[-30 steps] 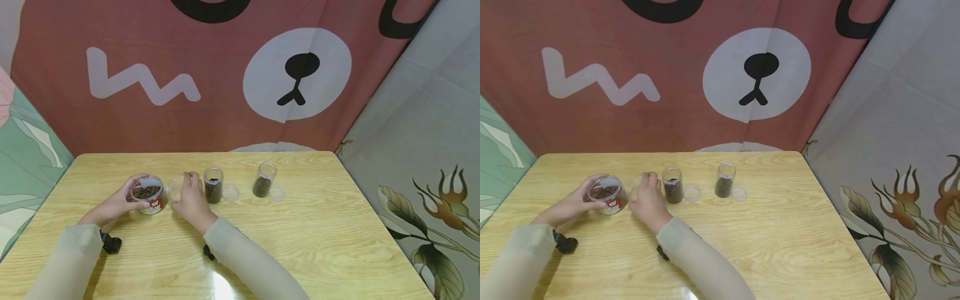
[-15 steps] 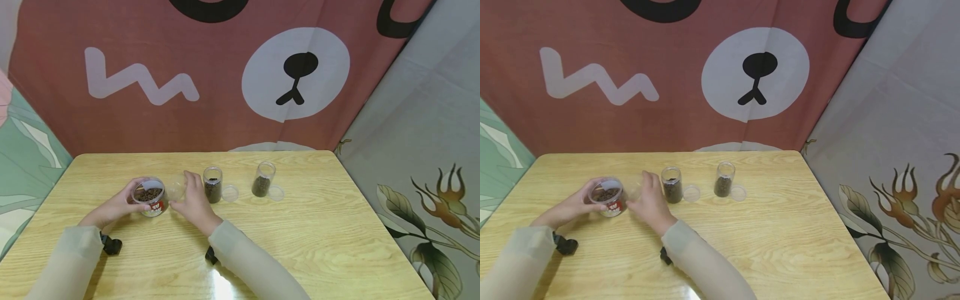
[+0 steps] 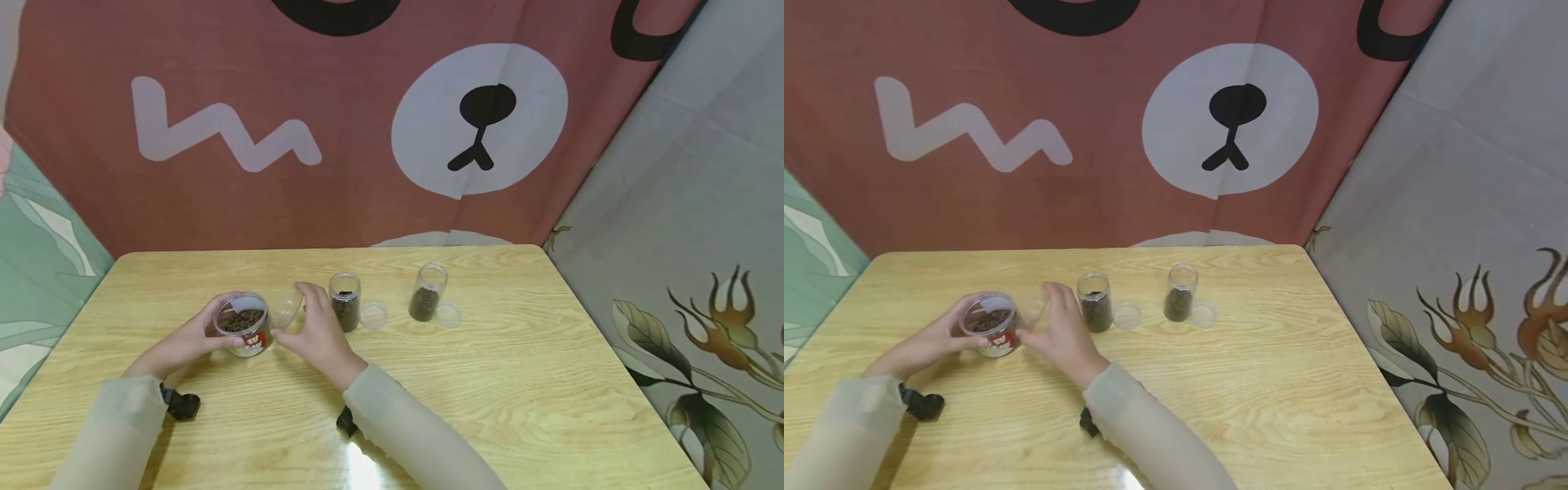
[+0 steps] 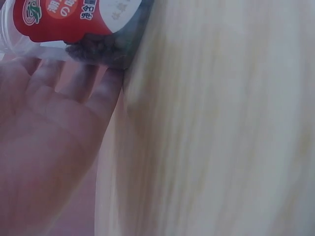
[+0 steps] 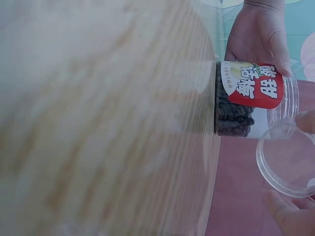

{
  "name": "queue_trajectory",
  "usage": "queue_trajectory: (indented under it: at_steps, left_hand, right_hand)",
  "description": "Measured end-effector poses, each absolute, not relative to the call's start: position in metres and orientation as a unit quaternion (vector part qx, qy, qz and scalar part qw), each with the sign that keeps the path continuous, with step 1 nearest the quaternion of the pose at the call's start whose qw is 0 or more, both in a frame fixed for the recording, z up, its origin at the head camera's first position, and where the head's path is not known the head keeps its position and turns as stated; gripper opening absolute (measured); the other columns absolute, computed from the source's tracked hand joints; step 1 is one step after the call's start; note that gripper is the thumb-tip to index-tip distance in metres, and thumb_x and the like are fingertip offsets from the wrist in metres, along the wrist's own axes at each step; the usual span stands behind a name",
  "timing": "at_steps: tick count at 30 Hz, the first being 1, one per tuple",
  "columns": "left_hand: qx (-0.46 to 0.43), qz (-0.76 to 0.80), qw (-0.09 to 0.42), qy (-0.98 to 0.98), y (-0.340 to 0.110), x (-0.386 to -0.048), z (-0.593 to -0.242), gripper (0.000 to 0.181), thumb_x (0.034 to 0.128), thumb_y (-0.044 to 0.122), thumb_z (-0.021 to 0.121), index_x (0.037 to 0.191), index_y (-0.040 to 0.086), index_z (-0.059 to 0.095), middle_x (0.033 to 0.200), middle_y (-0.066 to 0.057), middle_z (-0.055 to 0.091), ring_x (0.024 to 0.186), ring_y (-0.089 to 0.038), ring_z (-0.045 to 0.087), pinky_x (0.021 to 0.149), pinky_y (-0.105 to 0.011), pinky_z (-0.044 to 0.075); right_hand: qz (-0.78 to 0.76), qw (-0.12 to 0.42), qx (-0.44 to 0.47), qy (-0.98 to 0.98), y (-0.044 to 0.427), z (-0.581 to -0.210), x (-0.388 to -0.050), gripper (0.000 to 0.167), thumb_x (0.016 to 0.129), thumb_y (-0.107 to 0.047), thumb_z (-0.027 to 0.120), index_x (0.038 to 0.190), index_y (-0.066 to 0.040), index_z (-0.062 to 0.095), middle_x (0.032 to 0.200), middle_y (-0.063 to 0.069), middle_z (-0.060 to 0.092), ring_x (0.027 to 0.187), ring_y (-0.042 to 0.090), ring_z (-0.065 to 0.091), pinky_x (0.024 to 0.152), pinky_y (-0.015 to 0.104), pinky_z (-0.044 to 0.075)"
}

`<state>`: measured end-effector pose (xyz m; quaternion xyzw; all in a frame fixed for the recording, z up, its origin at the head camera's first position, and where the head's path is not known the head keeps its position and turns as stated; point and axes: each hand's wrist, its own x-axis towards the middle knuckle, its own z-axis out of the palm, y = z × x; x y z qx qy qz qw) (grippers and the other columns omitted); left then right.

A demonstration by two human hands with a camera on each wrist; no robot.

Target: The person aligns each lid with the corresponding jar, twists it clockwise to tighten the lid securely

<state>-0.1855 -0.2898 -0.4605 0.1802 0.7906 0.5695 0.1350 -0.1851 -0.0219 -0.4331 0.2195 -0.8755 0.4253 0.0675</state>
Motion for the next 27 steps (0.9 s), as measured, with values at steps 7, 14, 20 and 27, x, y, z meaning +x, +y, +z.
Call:
queue_trajectory:
  at_steps: [7,14,20,27]
  left_hand:
    - [0.177,0.574,0.15,0.785,-0.29,-0.182,-0.461,0.088,0.092,0.004,0.074,0.16,0.014,0.019,0.152,-0.02,0.035,0.124,0.0,0.05,0.096,-0.017,0.045]
    - [0.189,0.585,0.157,0.773,-0.286,-0.177,-0.462,0.083,0.0914,0.001,0.073,0.156,0.01,0.023,0.15,-0.019,0.039,0.125,0.0,0.048,0.097,-0.014,0.042]
    - [0.216,0.596,0.166,0.755,-0.284,-0.176,-0.462,0.082,0.0894,-0.002,0.074,0.155,0.008,0.026,0.148,-0.009,0.042,0.127,-0.001,0.049,0.098,-0.017,0.046]
    - [0.235,0.601,0.18,0.742,-0.282,-0.173,-0.464,0.083,0.0898,-0.004,0.072,0.157,0.007,0.025,0.15,-0.002,0.042,0.132,0.002,0.044,0.102,-0.014,0.042]
  right_hand:
    - [0.436,0.062,0.229,-0.868,-0.02,-0.434,-0.183,0.086,0.083,-0.032,0.084,0.152,-0.009,0.039,0.148,0.008,0.039,0.132,0.021,0.048,0.112,0.03,0.04]
    - [0.477,0.069,0.238,-0.843,-0.017,-0.435,-0.18,0.084,0.082,-0.027,0.083,0.151,-0.007,0.039,0.141,0.012,0.037,0.115,0.024,0.055,0.102,0.026,0.049]
    - [0.497,0.06,0.254,-0.828,-0.017,-0.435,-0.18,0.084,0.085,-0.026,0.082,0.153,-0.005,0.037,0.14,0.013,0.035,0.115,0.03,0.056,0.098,0.025,0.052]
    - [0.474,0.06,0.262,-0.838,-0.014,-0.435,-0.177,0.087,0.087,-0.037,0.08,0.157,-0.012,0.034,0.143,0.012,0.035,0.107,0.029,0.057,0.09,0.021,0.051]
